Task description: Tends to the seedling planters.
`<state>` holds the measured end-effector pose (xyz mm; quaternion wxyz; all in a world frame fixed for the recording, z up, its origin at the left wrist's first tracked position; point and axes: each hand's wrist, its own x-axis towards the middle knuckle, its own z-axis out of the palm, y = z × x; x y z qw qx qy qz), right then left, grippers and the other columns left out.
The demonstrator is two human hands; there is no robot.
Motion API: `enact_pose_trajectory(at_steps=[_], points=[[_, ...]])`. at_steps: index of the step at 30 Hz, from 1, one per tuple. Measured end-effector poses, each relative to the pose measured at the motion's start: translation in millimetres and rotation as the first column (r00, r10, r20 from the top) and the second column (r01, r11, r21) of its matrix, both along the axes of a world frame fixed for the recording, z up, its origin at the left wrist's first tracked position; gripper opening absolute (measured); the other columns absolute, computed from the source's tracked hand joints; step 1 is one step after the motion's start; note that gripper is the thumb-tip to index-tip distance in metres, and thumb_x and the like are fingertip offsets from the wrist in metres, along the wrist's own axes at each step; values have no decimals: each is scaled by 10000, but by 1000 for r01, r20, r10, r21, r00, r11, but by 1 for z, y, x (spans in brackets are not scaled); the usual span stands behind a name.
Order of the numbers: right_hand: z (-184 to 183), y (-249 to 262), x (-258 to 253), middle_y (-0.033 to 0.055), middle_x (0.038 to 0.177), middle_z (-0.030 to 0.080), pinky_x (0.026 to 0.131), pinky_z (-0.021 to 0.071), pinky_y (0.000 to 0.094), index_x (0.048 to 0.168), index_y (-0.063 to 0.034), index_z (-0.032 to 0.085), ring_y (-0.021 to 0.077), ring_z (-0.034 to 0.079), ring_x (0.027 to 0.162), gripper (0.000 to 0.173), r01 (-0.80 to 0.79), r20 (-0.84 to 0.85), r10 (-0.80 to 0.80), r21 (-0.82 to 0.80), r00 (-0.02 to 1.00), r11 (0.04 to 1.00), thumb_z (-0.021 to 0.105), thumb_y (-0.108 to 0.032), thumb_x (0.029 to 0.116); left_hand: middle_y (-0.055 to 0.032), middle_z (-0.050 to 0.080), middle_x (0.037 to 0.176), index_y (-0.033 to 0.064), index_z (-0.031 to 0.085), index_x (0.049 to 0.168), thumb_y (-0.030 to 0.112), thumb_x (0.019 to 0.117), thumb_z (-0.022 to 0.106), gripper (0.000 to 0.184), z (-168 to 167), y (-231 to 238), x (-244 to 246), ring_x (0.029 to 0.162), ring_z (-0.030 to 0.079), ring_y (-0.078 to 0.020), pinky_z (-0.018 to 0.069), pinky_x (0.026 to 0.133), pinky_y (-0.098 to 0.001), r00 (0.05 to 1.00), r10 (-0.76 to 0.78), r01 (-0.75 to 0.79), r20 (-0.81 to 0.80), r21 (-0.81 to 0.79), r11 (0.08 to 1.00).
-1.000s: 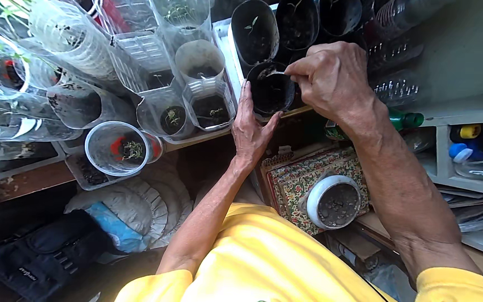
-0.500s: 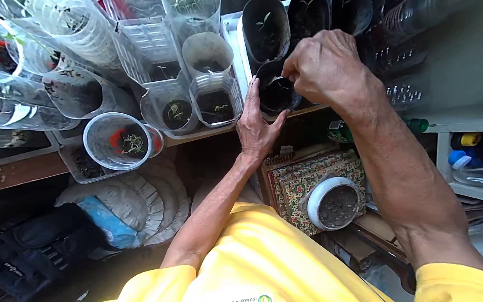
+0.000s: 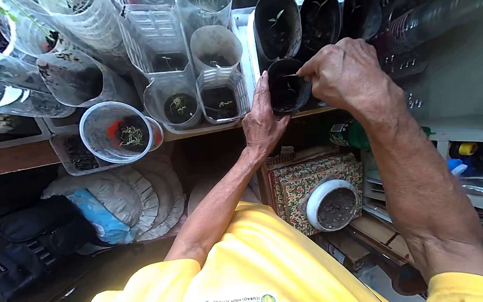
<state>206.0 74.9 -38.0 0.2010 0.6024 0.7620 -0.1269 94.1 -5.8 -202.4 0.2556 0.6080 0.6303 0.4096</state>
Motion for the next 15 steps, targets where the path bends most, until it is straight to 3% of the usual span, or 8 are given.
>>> enact_pose_trajectory(at_steps=[6, 15], points=[[-17, -5, 12, 145, 1122, 741, 894, 493, 651, 1180, -228, 778, 387, 671, 1112, 299, 152, -79, -155, -42, 985, 987, 561, -165, 984, -103, 542, 1528, -16, 394, 1558, 288, 718, 876, 1015, 1, 0, 3, 1030, 730, -229, 614, 723, -444, 1000, -14, 14, 19, -16, 1000], [-18, -24, 9, 147, 1112, 747, 867, 495, 651, 1208, -245, 772, 398, 684, 1080, 328, 138, -65, -136, 24, 989, 990, 545, -159, 987, -88, 539, 1533, 1, 394, 1563, 344, 741, 877, 1012, -1, 2, 6, 1066, 725, -225, 624, 741, -451, 1000, 8, -8, 23, -13, 1000]])
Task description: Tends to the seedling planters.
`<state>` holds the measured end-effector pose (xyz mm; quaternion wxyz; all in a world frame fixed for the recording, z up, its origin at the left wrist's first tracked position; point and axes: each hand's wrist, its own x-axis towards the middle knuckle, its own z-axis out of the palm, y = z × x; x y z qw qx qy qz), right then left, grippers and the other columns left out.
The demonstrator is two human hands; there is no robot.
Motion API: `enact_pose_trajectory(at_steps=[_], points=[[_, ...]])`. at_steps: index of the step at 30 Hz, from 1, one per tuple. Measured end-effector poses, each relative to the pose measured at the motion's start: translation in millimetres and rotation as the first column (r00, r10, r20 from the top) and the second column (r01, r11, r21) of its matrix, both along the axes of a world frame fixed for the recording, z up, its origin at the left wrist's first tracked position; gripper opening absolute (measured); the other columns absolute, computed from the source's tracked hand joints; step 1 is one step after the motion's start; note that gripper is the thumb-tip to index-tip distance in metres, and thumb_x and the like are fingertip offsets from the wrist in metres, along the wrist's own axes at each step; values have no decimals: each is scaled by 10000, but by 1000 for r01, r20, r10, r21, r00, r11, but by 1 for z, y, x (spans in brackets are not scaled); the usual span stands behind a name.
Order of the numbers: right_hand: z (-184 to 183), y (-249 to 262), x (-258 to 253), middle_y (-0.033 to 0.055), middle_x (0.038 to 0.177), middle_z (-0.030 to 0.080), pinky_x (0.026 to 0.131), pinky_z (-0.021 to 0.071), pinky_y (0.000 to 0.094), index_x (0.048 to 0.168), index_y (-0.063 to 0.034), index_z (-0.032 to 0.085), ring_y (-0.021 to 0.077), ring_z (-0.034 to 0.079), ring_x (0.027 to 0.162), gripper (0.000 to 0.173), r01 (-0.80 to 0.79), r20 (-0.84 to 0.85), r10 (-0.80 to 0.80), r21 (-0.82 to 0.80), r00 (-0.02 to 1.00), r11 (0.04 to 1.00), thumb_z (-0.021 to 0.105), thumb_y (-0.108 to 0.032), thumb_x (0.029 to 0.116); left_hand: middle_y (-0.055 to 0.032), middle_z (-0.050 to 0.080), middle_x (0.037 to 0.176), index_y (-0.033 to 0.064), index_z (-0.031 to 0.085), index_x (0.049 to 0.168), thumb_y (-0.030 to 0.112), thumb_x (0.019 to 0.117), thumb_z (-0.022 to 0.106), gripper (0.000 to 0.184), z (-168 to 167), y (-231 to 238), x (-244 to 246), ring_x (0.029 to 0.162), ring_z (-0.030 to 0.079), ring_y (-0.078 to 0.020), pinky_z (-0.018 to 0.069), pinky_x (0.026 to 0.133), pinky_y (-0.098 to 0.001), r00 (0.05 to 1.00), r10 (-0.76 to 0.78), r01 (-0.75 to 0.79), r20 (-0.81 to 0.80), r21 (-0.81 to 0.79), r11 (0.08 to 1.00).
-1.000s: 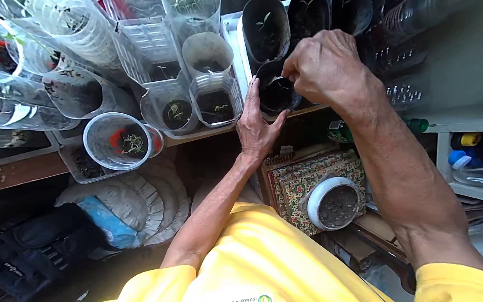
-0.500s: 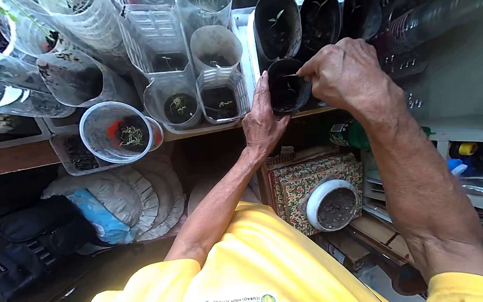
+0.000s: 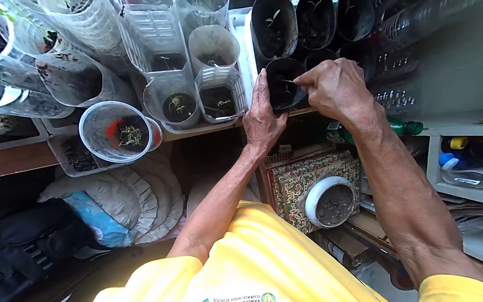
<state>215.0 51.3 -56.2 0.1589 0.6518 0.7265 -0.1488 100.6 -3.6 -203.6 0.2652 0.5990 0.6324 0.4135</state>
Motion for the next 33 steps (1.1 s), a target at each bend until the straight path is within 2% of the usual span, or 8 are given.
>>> enact_pose_trajectory(at_steps=[7, 10, 13, 15, 18, 25, 30, 33], points=[[13, 0, -4, 149, 1073, 756, 827, 496, 646, 1196, -252, 778, 405, 698, 1034, 337, -105, 21, 104, 95, 994, 990, 533, -150, 988, -103, 531, 1538, -17, 393, 1557, 311, 752, 870, 991, -3, -1, -3, 1116, 712, -231, 625, 802, -448, 998, -30, 29, 63, 24, 999], [12, 6, -10, 158, 1046, 747, 801, 491, 649, 1140, -214, 786, 412, 690, 1023, 296, -177, 56, 174, 40, 983, 983, 549, -143, 977, -116, 529, 1538, -27, 392, 1553, 276, 736, 873, 995, -4, -1, -3, 1132, 705, -238, 621, 813, -435, 996, -33, 30, 77, 38, 999], [13, 17, -14, 176, 1057, 737, 825, 483, 661, 1120, -206, 785, 426, 677, 1046, 266, -176, 76, 178, -30, 981, 984, 585, -156, 951, -104, 529, 1539, -14, 391, 1557, 294, 740, 878, 1000, -6, -1, -2, 1129, 707, -231, 626, 810, -438, 997, -27, 24, 78, 37, 999], [13, 20, -18, 164, 1048, 736, 827, 485, 645, 1110, -216, 785, 408, 678, 1043, 260, -165, 98, 168, -39, 981, 986, 596, -163, 939, -101, 527, 1542, -8, 390, 1559, 309, 739, 878, 1006, -7, 1, -2, 1115, 712, -233, 626, 796, -446, 997, -25, 22, 72, 33, 999], [9, 5, -20, 170, 1020, 733, 783, 488, 644, 1082, -180, 781, 415, 683, 1008, 252, -176, 87, 177, -23, 980, 984, 581, -138, 934, -105, 532, 1538, -16, 391, 1557, 292, 744, 865, 991, -6, -1, -2, 1112, 712, -235, 625, 790, -437, 997, -22, 19, 73, 38, 999], [12, -3, -11, 155, 1084, 746, 828, 500, 635, 1197, -223, 767, 401, 691, 1052, 328, -122, 34, 120, 46, 992, 991, 521, -150, 992, -101, 546, 1523, -9, 403, 1552, 299, 738, 869, 988, -6, -1, 0, 1101, 714, -232, 624, 780, -438, 997, -7, 3, 82, 40, 999], [30, -13, -20, 225, 1019, 723, 777, 506, 647, 1150, -125, 748, 457, 688, 1003, 294, -64, 120, 52, 94, 991, 994, 490, -139, 1011, -88, 546, 1524, 5, 399, 1558, 306, 747, 874, 986, -8, -1, 0, 1143, 701, -220, 623, 818, -444, 994, -1, -4, 106, 46, 999], [32, -21, -38, 270, 955, 696, 723, 496, 646, 1003, -15, 710, 489, 683, 957, 225, -47, 222, 26, 89, 975, 995, 496, -83, 982, -82, 553, 1520, 15, 407, 1557, 304, 734, 877, 991, -10, -1, 1, 1149, 699, -217, 622, 813, -454, 993, 10, -17, 115, 54, 998]])
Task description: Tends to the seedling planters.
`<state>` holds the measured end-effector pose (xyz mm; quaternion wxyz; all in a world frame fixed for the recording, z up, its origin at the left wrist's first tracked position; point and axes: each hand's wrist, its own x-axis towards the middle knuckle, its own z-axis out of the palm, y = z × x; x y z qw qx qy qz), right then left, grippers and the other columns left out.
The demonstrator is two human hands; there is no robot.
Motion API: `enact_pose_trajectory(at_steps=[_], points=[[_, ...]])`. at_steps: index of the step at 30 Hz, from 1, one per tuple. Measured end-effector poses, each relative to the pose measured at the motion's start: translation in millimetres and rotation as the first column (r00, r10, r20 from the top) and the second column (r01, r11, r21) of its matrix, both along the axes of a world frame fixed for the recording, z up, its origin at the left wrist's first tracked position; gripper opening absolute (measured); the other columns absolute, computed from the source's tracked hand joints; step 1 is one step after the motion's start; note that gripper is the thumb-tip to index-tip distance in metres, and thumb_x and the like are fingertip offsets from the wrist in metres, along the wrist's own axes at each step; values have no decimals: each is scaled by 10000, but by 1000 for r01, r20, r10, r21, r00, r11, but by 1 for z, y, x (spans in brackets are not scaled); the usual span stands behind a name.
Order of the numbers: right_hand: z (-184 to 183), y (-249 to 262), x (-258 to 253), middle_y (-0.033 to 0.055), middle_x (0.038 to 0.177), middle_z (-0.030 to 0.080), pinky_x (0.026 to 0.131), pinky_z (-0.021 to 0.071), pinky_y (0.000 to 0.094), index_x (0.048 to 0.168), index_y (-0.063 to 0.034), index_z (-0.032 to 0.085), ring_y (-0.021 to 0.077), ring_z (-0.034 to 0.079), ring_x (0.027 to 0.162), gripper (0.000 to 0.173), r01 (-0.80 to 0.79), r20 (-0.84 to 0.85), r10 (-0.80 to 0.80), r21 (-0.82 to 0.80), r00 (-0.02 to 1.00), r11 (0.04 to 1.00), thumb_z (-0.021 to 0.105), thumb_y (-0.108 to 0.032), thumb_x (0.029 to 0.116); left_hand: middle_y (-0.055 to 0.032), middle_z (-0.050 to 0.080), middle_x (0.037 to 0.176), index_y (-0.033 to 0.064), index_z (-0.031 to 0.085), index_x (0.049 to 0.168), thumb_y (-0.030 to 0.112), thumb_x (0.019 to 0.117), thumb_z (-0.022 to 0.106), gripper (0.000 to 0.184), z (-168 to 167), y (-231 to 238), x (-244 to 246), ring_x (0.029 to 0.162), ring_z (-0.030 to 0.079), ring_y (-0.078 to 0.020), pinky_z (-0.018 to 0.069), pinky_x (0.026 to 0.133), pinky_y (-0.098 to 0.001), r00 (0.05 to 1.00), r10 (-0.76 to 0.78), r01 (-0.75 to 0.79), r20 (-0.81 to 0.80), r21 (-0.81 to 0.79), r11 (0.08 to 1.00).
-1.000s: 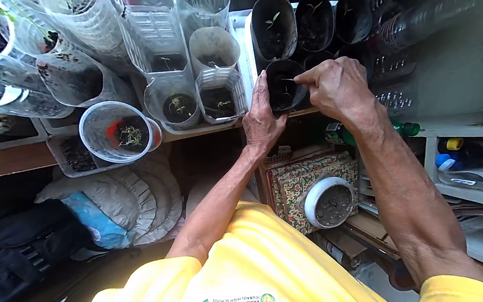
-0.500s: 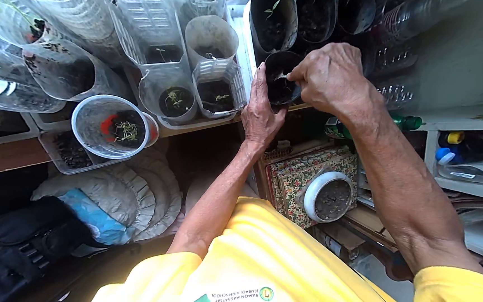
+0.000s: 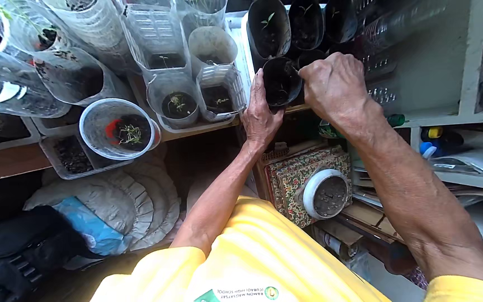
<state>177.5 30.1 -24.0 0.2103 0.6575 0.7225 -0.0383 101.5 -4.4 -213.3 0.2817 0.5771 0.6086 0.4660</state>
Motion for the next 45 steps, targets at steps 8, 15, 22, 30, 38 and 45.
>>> enact_pose_trajectory(at_steps=[8, 15, 22, 30, 38, 45], points=[[-28, 0, 3, 235, 1094, 712, 828, 506, 673, 1086, -62, 744, 447, 670, 1076, 236, 257, -44, -264, -128, 963, 958, 573, -159, 957, -65, 558, 1518, 24, 455, 1533, 295, 729, 884, 951, 2, 1, -2, 1054, 729, -220, 627, 741, -439, 1000, -18, 18, 17, 5, 1000], [-35, 2, -10, 222, 1066, 720, 864, 506, 644, 1083, -50, 747, 418, 675, 1069, 248, 322, -138, -337, -120, 931, 939, 549, -141, 967, -84, 562, 1511, 32, 489, 1516, 240, 738, 857, 885, 2, -1, -2, 1083, 723, -233, 629, 763, -432, 998, -57, 56, 8, 33, 998], [-34, 7, -31, 224, 1042, 710, 842, 511, 622, 1028, -23, 728, 408, 676, 1053, 206, 311, -112, -330, -155, 937, 938, 571, -135, 954, -84, 570, 1504, 28, 517, 1496, 233, 736, 851, 854, -1, -1, -1, 1051, 731, -235, 626, 704, -436, 999, -37, 35, 20, 63, 997], [-19, 23, -12, 238, 1101, 703, 859, 509, 650, 1096, -32, 742, 432, 663, 1089, 245, 269, -83, -285, -163, 955, 949, 587, -140, 942, -62, 533, 1545, 40, 433, 1554, 314, 764, 865, 941, 2, 1, -10, 1081, 727, -230, 630, 761, -458, 995, -104, 104, -9, 35, 994], [7, 15, 9, 200, 1077, 714, 849, 521, 632, 1080, -94, 752, 402, 673, 1080, 234, 219, -95, -229, -112, 969, 969, 559, -155, 964, -154, 357, 1648, -10, 254, 1610, 377, 802, 856, 1079, -4, -13, -24, 1352, 570, -234, 559, 1020, -420, 970, -210, 202, 124, 73, 977], [15, -7, 33, 87, 1119, 754, 912, 521, 590, 1194, -226, 768, 316, 695, 1092, 289, 69, -308, -70, -13, 949, 998, 533, -226, 1026, -138, 392, 1623, 44, 253, 1627, 229, 1025, 590, 714, -9, -18, -30, 805, 677, -136, 595, 696, -329, 923, -268, 263, 277, 56, 963]])
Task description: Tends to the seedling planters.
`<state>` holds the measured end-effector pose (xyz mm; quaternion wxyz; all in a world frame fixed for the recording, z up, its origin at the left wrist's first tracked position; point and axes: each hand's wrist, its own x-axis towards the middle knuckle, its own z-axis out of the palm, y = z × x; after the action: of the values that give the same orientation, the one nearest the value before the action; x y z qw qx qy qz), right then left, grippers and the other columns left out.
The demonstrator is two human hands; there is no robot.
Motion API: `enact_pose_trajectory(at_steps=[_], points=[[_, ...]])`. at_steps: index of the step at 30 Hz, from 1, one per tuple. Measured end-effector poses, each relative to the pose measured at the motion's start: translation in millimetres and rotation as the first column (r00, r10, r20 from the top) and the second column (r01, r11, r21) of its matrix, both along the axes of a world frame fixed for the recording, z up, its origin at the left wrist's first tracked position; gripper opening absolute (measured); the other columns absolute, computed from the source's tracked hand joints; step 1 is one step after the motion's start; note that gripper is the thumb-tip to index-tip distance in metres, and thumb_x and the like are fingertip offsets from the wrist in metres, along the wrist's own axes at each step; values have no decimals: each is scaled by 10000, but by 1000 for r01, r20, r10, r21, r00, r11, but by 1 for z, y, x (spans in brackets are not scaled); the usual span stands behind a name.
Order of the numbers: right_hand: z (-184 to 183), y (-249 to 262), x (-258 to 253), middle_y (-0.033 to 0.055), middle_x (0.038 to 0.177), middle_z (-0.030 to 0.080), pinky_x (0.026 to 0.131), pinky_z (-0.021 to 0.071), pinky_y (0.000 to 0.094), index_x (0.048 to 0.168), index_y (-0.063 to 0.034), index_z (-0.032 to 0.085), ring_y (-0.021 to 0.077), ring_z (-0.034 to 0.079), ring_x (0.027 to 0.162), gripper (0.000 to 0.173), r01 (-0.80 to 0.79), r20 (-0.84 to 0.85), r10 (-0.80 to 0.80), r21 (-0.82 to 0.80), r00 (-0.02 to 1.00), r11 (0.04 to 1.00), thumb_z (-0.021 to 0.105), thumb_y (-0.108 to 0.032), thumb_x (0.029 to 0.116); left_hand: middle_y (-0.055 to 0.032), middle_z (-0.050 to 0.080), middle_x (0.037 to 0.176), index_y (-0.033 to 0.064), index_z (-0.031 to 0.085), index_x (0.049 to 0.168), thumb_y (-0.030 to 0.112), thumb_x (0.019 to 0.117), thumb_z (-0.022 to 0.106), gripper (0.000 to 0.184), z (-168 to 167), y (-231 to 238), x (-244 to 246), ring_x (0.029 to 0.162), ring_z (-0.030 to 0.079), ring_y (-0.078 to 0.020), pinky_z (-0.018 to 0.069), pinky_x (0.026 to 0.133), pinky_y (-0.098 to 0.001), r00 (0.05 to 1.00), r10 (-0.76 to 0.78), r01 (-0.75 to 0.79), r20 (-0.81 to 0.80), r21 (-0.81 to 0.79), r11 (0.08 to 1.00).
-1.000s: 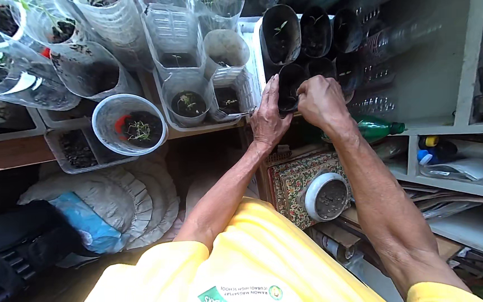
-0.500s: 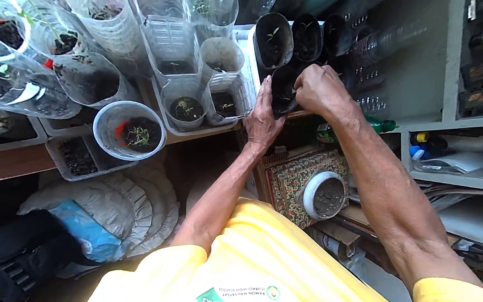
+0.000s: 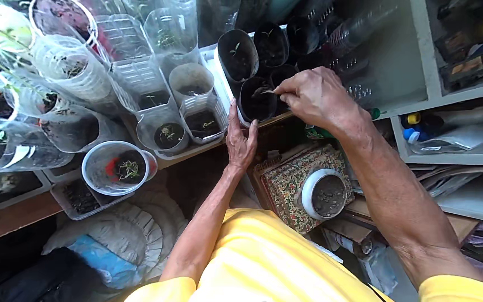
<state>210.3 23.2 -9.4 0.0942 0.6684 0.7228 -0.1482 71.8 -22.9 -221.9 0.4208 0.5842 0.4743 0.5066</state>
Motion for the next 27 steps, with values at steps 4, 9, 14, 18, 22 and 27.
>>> enact_pose_trajectory(at_steps=[4, 9, 14, 18, 22, 27], points=[[-5, 3, 13, 100, 1048, 738, 864, 525, 574, 1186, -207, 781, 313, 694, 1022, 306, -141, -50, 143, 35, 988, 989, 540, -189, 998, -111, 416, 1617, 75, 264, 1633, 177, 1056, 496, 630, -4, 3, 6, 1014, 683, -130, 585, 856, -314, 999, 2, -1, 35, -30, 1000], [-7, 14, 20, 95, 989, 725, 828, 529, 555, 1152, -167, 785, 302, 695, 965, 296, -312, -119, 319, 71, 940, 947, 538, -178, 991, -133, 361, 1647, 45, 265, 1622, 127, 1039, 507, 637, -4, 3, 7, 1239, 625, -159, 560, 980, -316, 994, -20, 23, 105, -28, 999], [-18, 31, 7, 89, 1027, 728, 873, 523, 555, 1119, -154, 784, 302, 687, 1009, 267, -352, -135, 343, -43, 929, 935, 552, -162, 987, -176, 366, 1630, 6, 264, 1610, 95, 1006, 545, 672, -8, 3, 8, 1357, 556, -221, 552, 1048, -367, 986, -41, 41, 162, 4, 999], [-36, 39, 4, 87, 1034, 737, 891, 524, 545, 1102, -162, 785, 309, 685, 1036, 237, -327, -115, 317, -90, 942, 941, 579, -171, 984, -200, 359, 1627, -31, 281, 1592, 88, 1006, 562, 661, -8, 5, 8, 1412, 504, -249, 522, 1098, -387, 985, -47, 43, 167, 24, 999], [-52, 33, 11, 91, 1002, 745, 863, 535, 557, 1050, -156, 788, 317, 694, 1012, 221, -274, -143, 262, -69, 954, 959, 585, -146, 963, -201, 377, 1617, -29, 293, 1591, 97, 1007, 575, 661, -7, 6, 8, 1429, 487, -239, 498, 1124, -373, 989, -18, 16, 146, 16, 1000], [-57, 28, 24, 77, 1028, 759, 889, 535, 563, 1110, -187, 795, 309, 705, 1014, 255, -215, -159, 201, -80, 967, 973, 585, -156, 968, -211, 381, 1617, -60, 404, 1531, 87, 1010, 568, 565, -3, 6, 11, 1493, 404, -266, 420, 1189, -381, 994, 5, -11, 108, 58, 998]])
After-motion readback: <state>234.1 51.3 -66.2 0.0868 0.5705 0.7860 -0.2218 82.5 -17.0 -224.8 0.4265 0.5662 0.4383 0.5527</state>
